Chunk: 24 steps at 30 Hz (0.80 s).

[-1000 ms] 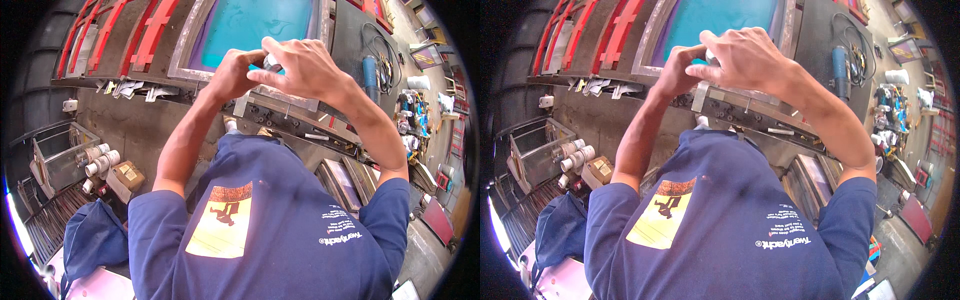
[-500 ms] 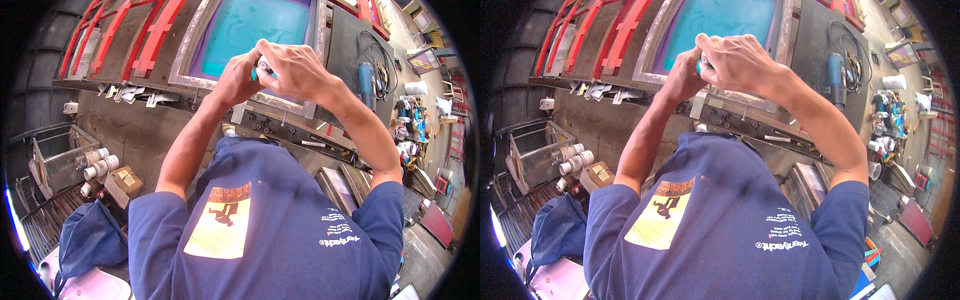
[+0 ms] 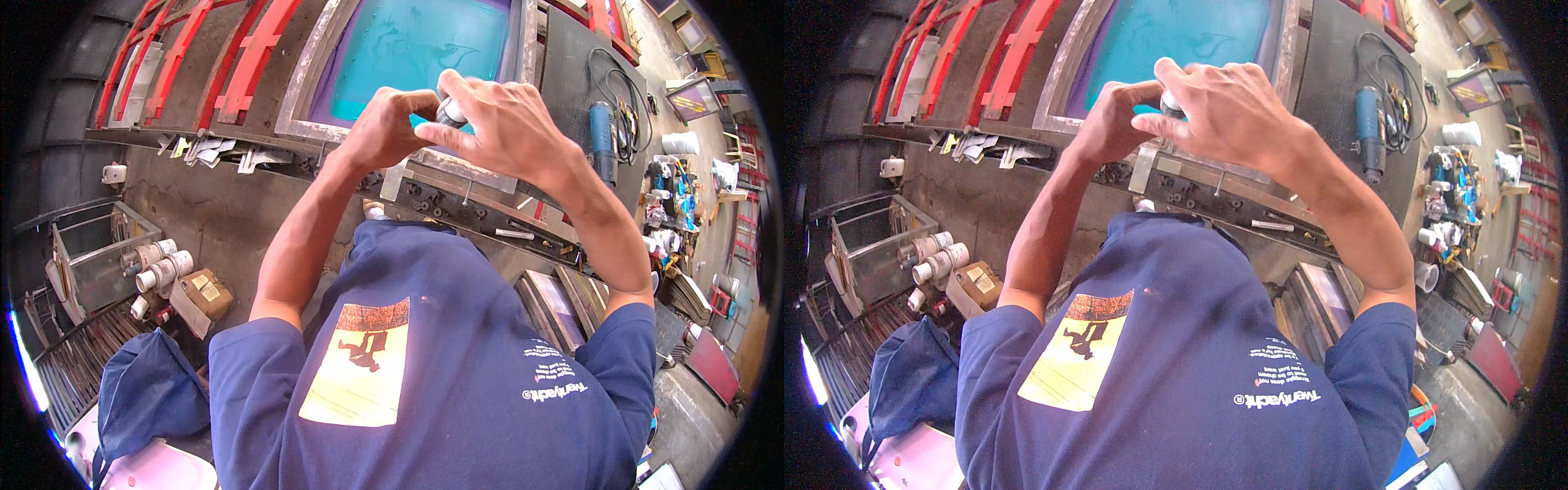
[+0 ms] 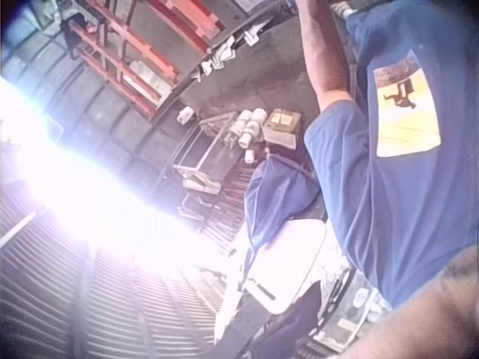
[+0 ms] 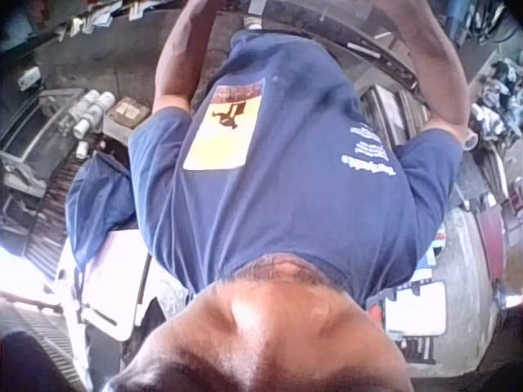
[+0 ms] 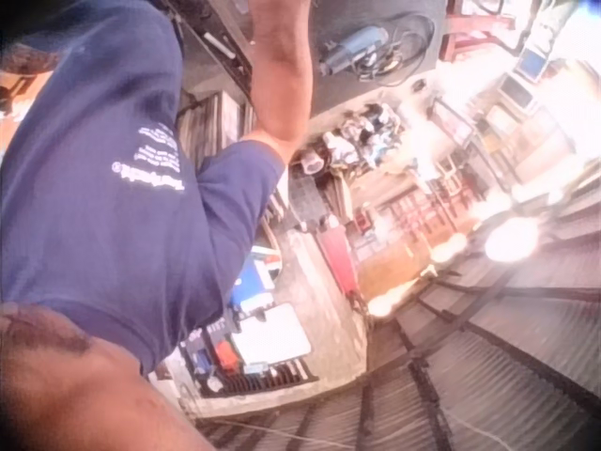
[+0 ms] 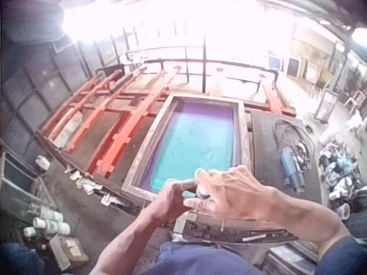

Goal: The person assembles screen printing frames by placing mesh screens into wooden frames and securing them with a screwdriver. They repeatedly pick up screens from a stack, position them on a workbench, and tighten the clamps to hold the mesh in place.

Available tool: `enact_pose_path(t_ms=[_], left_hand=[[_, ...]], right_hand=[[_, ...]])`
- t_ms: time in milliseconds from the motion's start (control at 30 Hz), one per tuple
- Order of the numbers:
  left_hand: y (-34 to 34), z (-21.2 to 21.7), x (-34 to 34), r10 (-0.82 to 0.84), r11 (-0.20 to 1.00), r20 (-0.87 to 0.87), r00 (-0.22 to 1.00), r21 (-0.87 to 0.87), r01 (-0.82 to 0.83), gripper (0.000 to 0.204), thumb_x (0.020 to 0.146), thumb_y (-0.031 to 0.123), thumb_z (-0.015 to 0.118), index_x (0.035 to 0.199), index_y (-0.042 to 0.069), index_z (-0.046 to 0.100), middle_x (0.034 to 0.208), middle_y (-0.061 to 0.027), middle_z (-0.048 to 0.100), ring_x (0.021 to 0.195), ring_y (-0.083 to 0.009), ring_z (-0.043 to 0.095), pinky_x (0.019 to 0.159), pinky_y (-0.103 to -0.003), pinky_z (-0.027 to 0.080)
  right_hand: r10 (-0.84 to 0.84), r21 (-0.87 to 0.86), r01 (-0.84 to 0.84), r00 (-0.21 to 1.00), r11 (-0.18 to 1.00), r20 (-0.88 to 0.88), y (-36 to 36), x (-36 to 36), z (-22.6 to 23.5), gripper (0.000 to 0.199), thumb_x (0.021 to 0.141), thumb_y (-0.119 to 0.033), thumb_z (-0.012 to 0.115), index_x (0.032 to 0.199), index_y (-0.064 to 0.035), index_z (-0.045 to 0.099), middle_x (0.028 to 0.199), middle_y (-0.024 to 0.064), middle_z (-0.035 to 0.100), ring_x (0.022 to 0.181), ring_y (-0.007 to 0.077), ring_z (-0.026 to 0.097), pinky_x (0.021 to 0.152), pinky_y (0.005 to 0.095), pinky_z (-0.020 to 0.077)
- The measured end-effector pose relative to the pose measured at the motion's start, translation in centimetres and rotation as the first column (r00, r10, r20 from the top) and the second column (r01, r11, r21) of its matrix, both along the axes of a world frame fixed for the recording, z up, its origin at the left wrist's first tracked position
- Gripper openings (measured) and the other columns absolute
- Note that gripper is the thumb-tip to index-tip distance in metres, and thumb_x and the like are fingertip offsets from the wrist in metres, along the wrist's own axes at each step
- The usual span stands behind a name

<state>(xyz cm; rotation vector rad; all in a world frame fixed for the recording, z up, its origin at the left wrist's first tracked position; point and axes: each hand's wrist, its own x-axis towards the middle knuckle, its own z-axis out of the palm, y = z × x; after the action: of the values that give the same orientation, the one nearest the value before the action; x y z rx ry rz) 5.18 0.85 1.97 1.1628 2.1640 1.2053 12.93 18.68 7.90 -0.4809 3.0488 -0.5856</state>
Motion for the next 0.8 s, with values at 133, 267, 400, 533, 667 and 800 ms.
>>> enact_pose_path(t_ms=[133,267,400,533,667,800], left_hand=[[0.8,-0.2,1.1,0.122,0.970,-0.202,0.972,0.231,-0.074,0.030,0.077,0.009,0.075,0.104,0.001,0.065,0.093,-0.0179,0.071,0.083,-0.0354,0.069,0.074,-0.040,0.052],[0.0,-1.6,-0.8,-0.082,0.969,-0.066,0.994,0.228,0.095,0.034,0.078,0.011,0.073,0.108,0.001,0.062,0.095,-0.0160,0.069,0.089,-0.0344,0.068,0.075,-0.041,0.052],[1.7,-1.3,0.5,0.118,0.967,-0.223,0.968,0.246,-0.061,0.030,0.078,0.008,0.072,0.105,-0.001,0.061,0.094,-0.0169,0.069,0.085,-0.0353,0.067,0.073,-0.042,0.051],[-0.1,-1.8,-0.7,-0.060,0.992,-0.048,0.997,0.110,0.065,0.031,0.078,0.014,0.074,0.103,0.002,0.059,0.099,-0.0170,0.067,0.088,-0.0383,0.064,0.075,-0.044,0.051],[0.8,-1.3,0.4,0.058,0.997,-0.285,0.957,0.061,-0.042,0.035,0.078,0.021,0.074,0.107,0.005,0.060,0.102,-0.0154,0.066,0.093,-0.0370,0.065,0.079,-0.046,0.052],[-1.9,-10.0,-0.8,-0.073,0.995,-0.296,0.952,-0.081,0.051,0.037,0.080,0.026,0.075,0.109,0.006,0.066,0.107,-0.0134,0.063,0.104,-0.0344,0.062,0.086,-0.044,0.050]], right_hand=[[0.005,-0.021,-0.006,0.997,1.000,-0.080,0.0,-0.5,-0.4,0.034,0.091,-0.035,0.059,0.103,-0.0035,0.053,0.091,0.0194,0.067,0.084,0.0380,0.067,0.075,0.0490,0.0518],[0.014,-0.015,-0.014,0.999,1.000,0.035,-0.1,-0.2,1.1,0.033,0.090,-0.031,0.058,0.104,-0.0018,0.055,0.091,0.0197,0.068,0.083,0.0390,0.067,0.074,0.0487,0.0522],[-0.020,-0.040,0.016,0.994,0.999,-0.109,-0.5,-0.3,-0.6,0.032,0.089,-0.033,0.061,0.099,-0.0035,0.056,0.085,0.0161,0.065,0.074,0.0382,0.066,0.069,0.0467,0.0519],[-0.002,-0.061,-0.003,0.997,0.998,-0.072,-0.5,-0.1,0.8,0.028,0.087,-0.028,0.061,0.098,-0.0024,0.061,0.088,0.0173,0.066,0.073,0.0381,0.067,0.068,0.0477,0.0531],[-0.055,-0.159,0.043,0.996,0.986,-0.071,-0.9,-0.2,-0.9,0.026,0.084,-0.025,0.062,0.097,-0.0027,0.061,0.089,0.0172,0.066,0.074,0.0369,0.067,0.067,0.0466,0.0531],[-0.039,-0.175,0.017,0.991,0.984,-0.127,0.4,0.7,-0.8,0.033,0.086,-0.034,0.067,0.099,-0.0042,0.062,0.081,0.0167,0.067,0.077,0.0360,0.067,0.070,0.0459,0.0526]])
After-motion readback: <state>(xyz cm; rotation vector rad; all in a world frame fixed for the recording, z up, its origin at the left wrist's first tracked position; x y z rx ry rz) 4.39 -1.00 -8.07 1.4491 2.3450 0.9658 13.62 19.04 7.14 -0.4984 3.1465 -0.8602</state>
